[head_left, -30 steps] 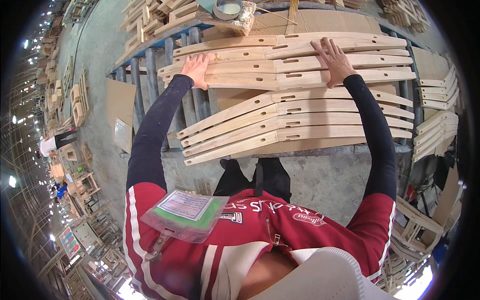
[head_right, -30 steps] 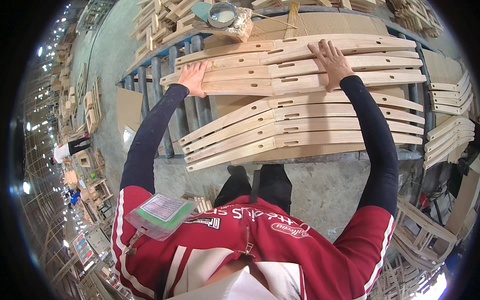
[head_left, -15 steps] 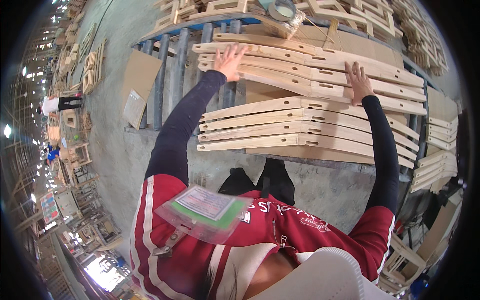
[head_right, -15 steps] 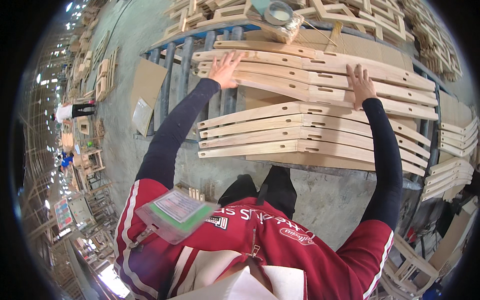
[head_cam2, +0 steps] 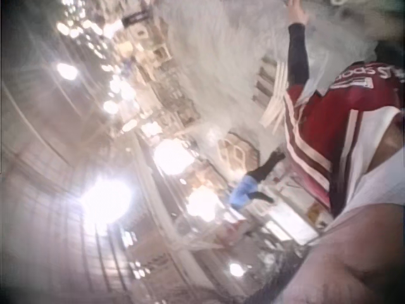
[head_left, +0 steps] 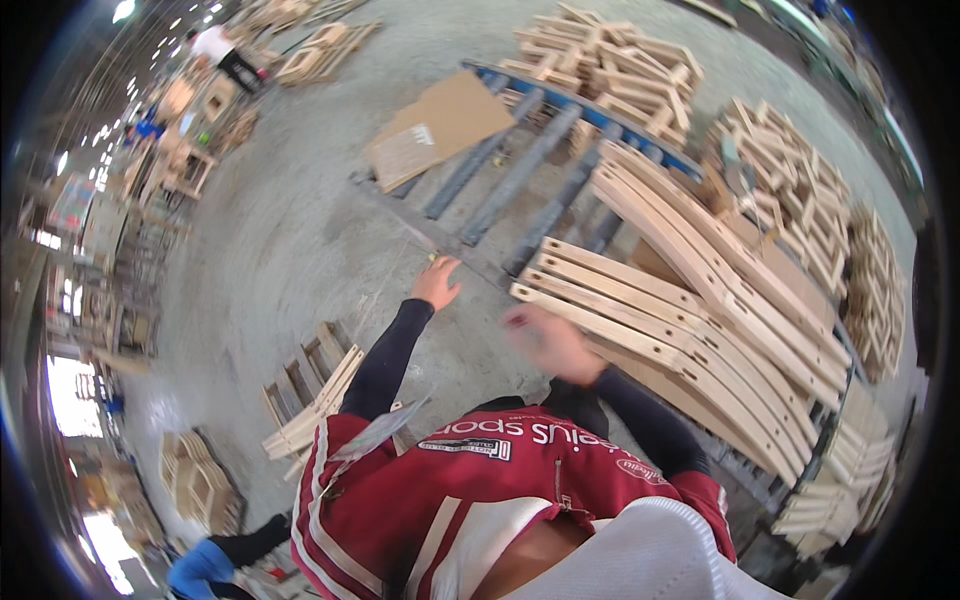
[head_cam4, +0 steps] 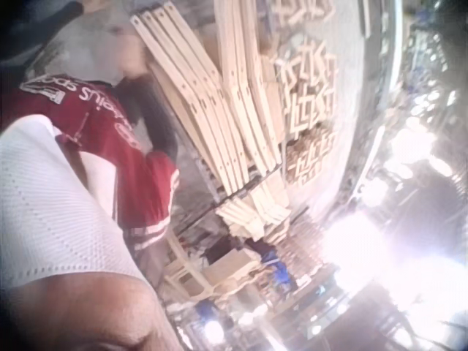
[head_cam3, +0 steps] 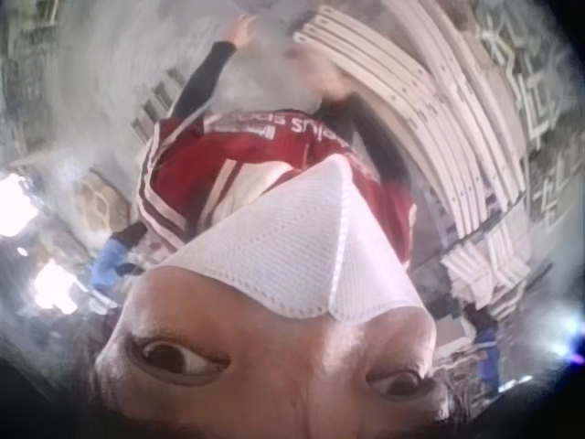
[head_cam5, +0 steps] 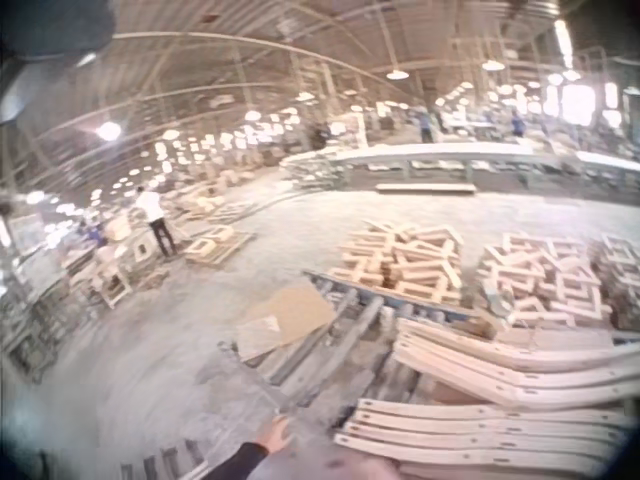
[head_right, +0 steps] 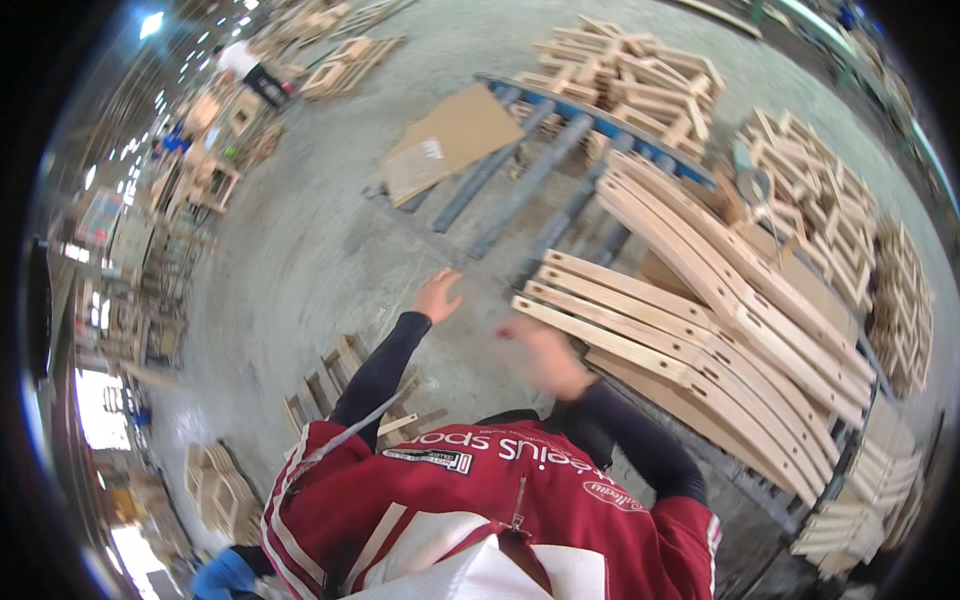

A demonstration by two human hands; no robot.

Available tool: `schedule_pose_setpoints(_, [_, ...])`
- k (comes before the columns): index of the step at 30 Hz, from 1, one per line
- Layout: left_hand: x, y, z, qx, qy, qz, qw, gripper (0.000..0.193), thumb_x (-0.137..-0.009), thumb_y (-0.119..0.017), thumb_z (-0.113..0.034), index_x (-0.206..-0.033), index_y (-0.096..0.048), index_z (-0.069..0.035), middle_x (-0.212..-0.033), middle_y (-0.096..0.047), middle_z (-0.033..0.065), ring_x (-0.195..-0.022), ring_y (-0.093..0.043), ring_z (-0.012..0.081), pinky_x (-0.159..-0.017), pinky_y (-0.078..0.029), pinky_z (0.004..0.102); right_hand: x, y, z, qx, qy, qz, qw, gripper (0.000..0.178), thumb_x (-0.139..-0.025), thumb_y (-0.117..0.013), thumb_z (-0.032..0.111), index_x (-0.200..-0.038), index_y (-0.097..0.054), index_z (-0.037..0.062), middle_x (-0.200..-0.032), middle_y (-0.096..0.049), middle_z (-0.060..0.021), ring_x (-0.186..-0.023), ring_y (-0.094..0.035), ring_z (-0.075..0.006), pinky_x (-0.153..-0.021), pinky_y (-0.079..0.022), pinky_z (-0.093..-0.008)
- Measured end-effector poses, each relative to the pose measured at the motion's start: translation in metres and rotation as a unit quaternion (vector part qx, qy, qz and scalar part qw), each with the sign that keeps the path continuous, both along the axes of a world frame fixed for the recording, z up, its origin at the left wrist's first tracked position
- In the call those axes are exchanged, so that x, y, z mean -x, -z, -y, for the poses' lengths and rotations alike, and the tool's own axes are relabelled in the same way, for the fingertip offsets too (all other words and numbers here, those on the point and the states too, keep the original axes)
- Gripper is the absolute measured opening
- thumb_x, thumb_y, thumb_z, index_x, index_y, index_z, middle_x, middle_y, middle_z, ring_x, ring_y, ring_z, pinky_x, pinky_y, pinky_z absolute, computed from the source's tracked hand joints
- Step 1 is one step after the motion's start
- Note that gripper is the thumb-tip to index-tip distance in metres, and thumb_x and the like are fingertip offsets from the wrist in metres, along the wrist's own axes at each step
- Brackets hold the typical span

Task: The person applies a liquid finish to curved wooden slats using a brush and a small container. They repeatedly dip the brush and coat the slats, then move the finished pieces to a nearby pallet.

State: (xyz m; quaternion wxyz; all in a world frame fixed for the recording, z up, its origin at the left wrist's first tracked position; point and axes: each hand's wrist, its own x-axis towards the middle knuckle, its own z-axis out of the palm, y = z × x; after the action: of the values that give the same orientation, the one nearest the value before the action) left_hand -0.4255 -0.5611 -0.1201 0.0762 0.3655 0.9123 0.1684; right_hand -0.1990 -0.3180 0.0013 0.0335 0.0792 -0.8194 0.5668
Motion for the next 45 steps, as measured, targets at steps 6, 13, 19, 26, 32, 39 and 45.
schedule_pose_setpoints(6, [-0.046, 0.060, 0.282, 0.229, -0.286, 0.153, 0.918, 0.056, -0.079, -0.067, -0.041, -0.122, -0.061, -0.006, -0.120, -0.062, 0.0218, -0.114, -0.057, 0.0377, -0.098, -0.046, 0.0438, 0.004, -0.082, 0.266, 0.238, -0.452, 0.054, 0.858, 0.024, -0.090, -0.068, 0.020, -0.106, -0.059, 0.0052, -0.093, -0.064, -0.0058, -0.085, -0.062, -0.0143, -0.076, -0.051, -0.0290])
schedule_pose_setpoints(13, [-0.177, 0.122, 0.478, 0.183, -0.533, 0.266, 0.782, 0.052, -0.080, -0.063, -0.036, -0.119, -0.064, -0.001, -0.124, -0.061, 0.0219, -0.117, -0.058, 0.0330, -0.099, -0.046, 0.0410, -0.019, -0.081, 0.375, 0.212, -0.606, 0.226, 0.733, 0.038, -0.083, -0.074, 0.017, -0.113, -0.054, 0.0068, -0.098, -0.063, -0.0029, -0.095, -0.060, -0.0112, -0.082, -0.051, -0.0295])
schedule_pose_setpoints(19, [-0.273, 0.161, 0.580, 0.053, -0.707, 0.236, 0.665, 0.045, -0.078, -0.068, -0.036, -0.107, -0.069, -0.001, -0.094, -0.067, 0.0172, -0.085, -0.065, 0.0281, -0.078, -0.052, 0.0372, -0.030, -0.083, 0.432, 0.167, -0.622, 0.284, 0.710, 0.031, -0.084, -0.073, 0.014, -0.111, -0.059, 0.0060, -0.094, -0.066, -0.0024, -0.090, -0.062, -0.0095, -0.081, -0.050, -0.0235])
schedule_pose_setpoints(26, [-0.306, 0.107, 0.591, -0.088, -0.823, 0.282, 0.485, 0.060, -0.076, -0.070, -0.044, -0.111, -0.067, 0.003, -0.119, -0.063, 0.0243, -0.115, -0.059, 0.0354, -0.096, -0.049, 0.0411, 0.010, -0.073, 0.466, 0.163, -0.683, 0.393, 0.593, 0.033, -0.088, -0.073, 0.019, -0.111, -0.060, 0.0009, -0.100, -0.066, -0.0006, -0.094, -0.061, -0.0076, -0.085, -0.047, -0.0237])
schedule_pose_setpoints(32, [-0.393, 0.084, 0.627, 0.020, -0.892, 0.213, 0.399, 0.056, -0.079, -0.069, -0.046, -0.110, -0.067, 0.001, -0.117, -0.065, 0.0211, -0.106, -0.063, 0.0341, -0.089, -0.052, 0.0414, 0.059, -0.090, 0.475, 0.206, -0.780, 0.512, 0.294, 0.055, -0.086, -0.076, 0.026, -0.124, -0.052, -0.0046, -0.119, -0.062, -0.0020, -0.104, -0.057, -0.0083, -0.093, -0.043, -0.0243])
schedule_pose_setpoints(39, [-0.270, 0.020, 0.577, 0.177, -0.792, 0.313, 0.493, 0.035, -0.080, -0.065, -0.023, -0.107, -0.068, -0.001, -0.112, -0.067, 0.0209, -0.104, -0.065, 0.0331, -0.083, -0.054, 0.0445, 0.155, -0.070, 0.489, 0.225, -0.836, 0.451, 0.218, 0.062, -0.085, -0.076, 0.030, -0.130, -0.052, -0.0053, -0.125, -0.062, -0.0063, -0.108, -0.056, -0.0111, -0.095, -0.044, -0.0283])
schedule_pose_setpoints(45, [-0.200, 0.094, 0.462, 0.057, -0.680, 0.401, 0.612, 0.047, -0.078, -0.067, -0.023, -0.123, -0.063, -0.009, -0.116, -0.066, 0.0187, -0.107, -0.064, 0.0333, -0.092, -0.051, 0.0432, 0.200, -0.083, 0.531, 0.210, -0.809, 0.490, 0.248, 0.044, -0.091, -0.069, 0.021, -0.126, -0.056, -0.0033, -0.115, -0.067, -0.0083, -0.103, -0.058, -0.0109, -0.091, -0.047, -0.0271])
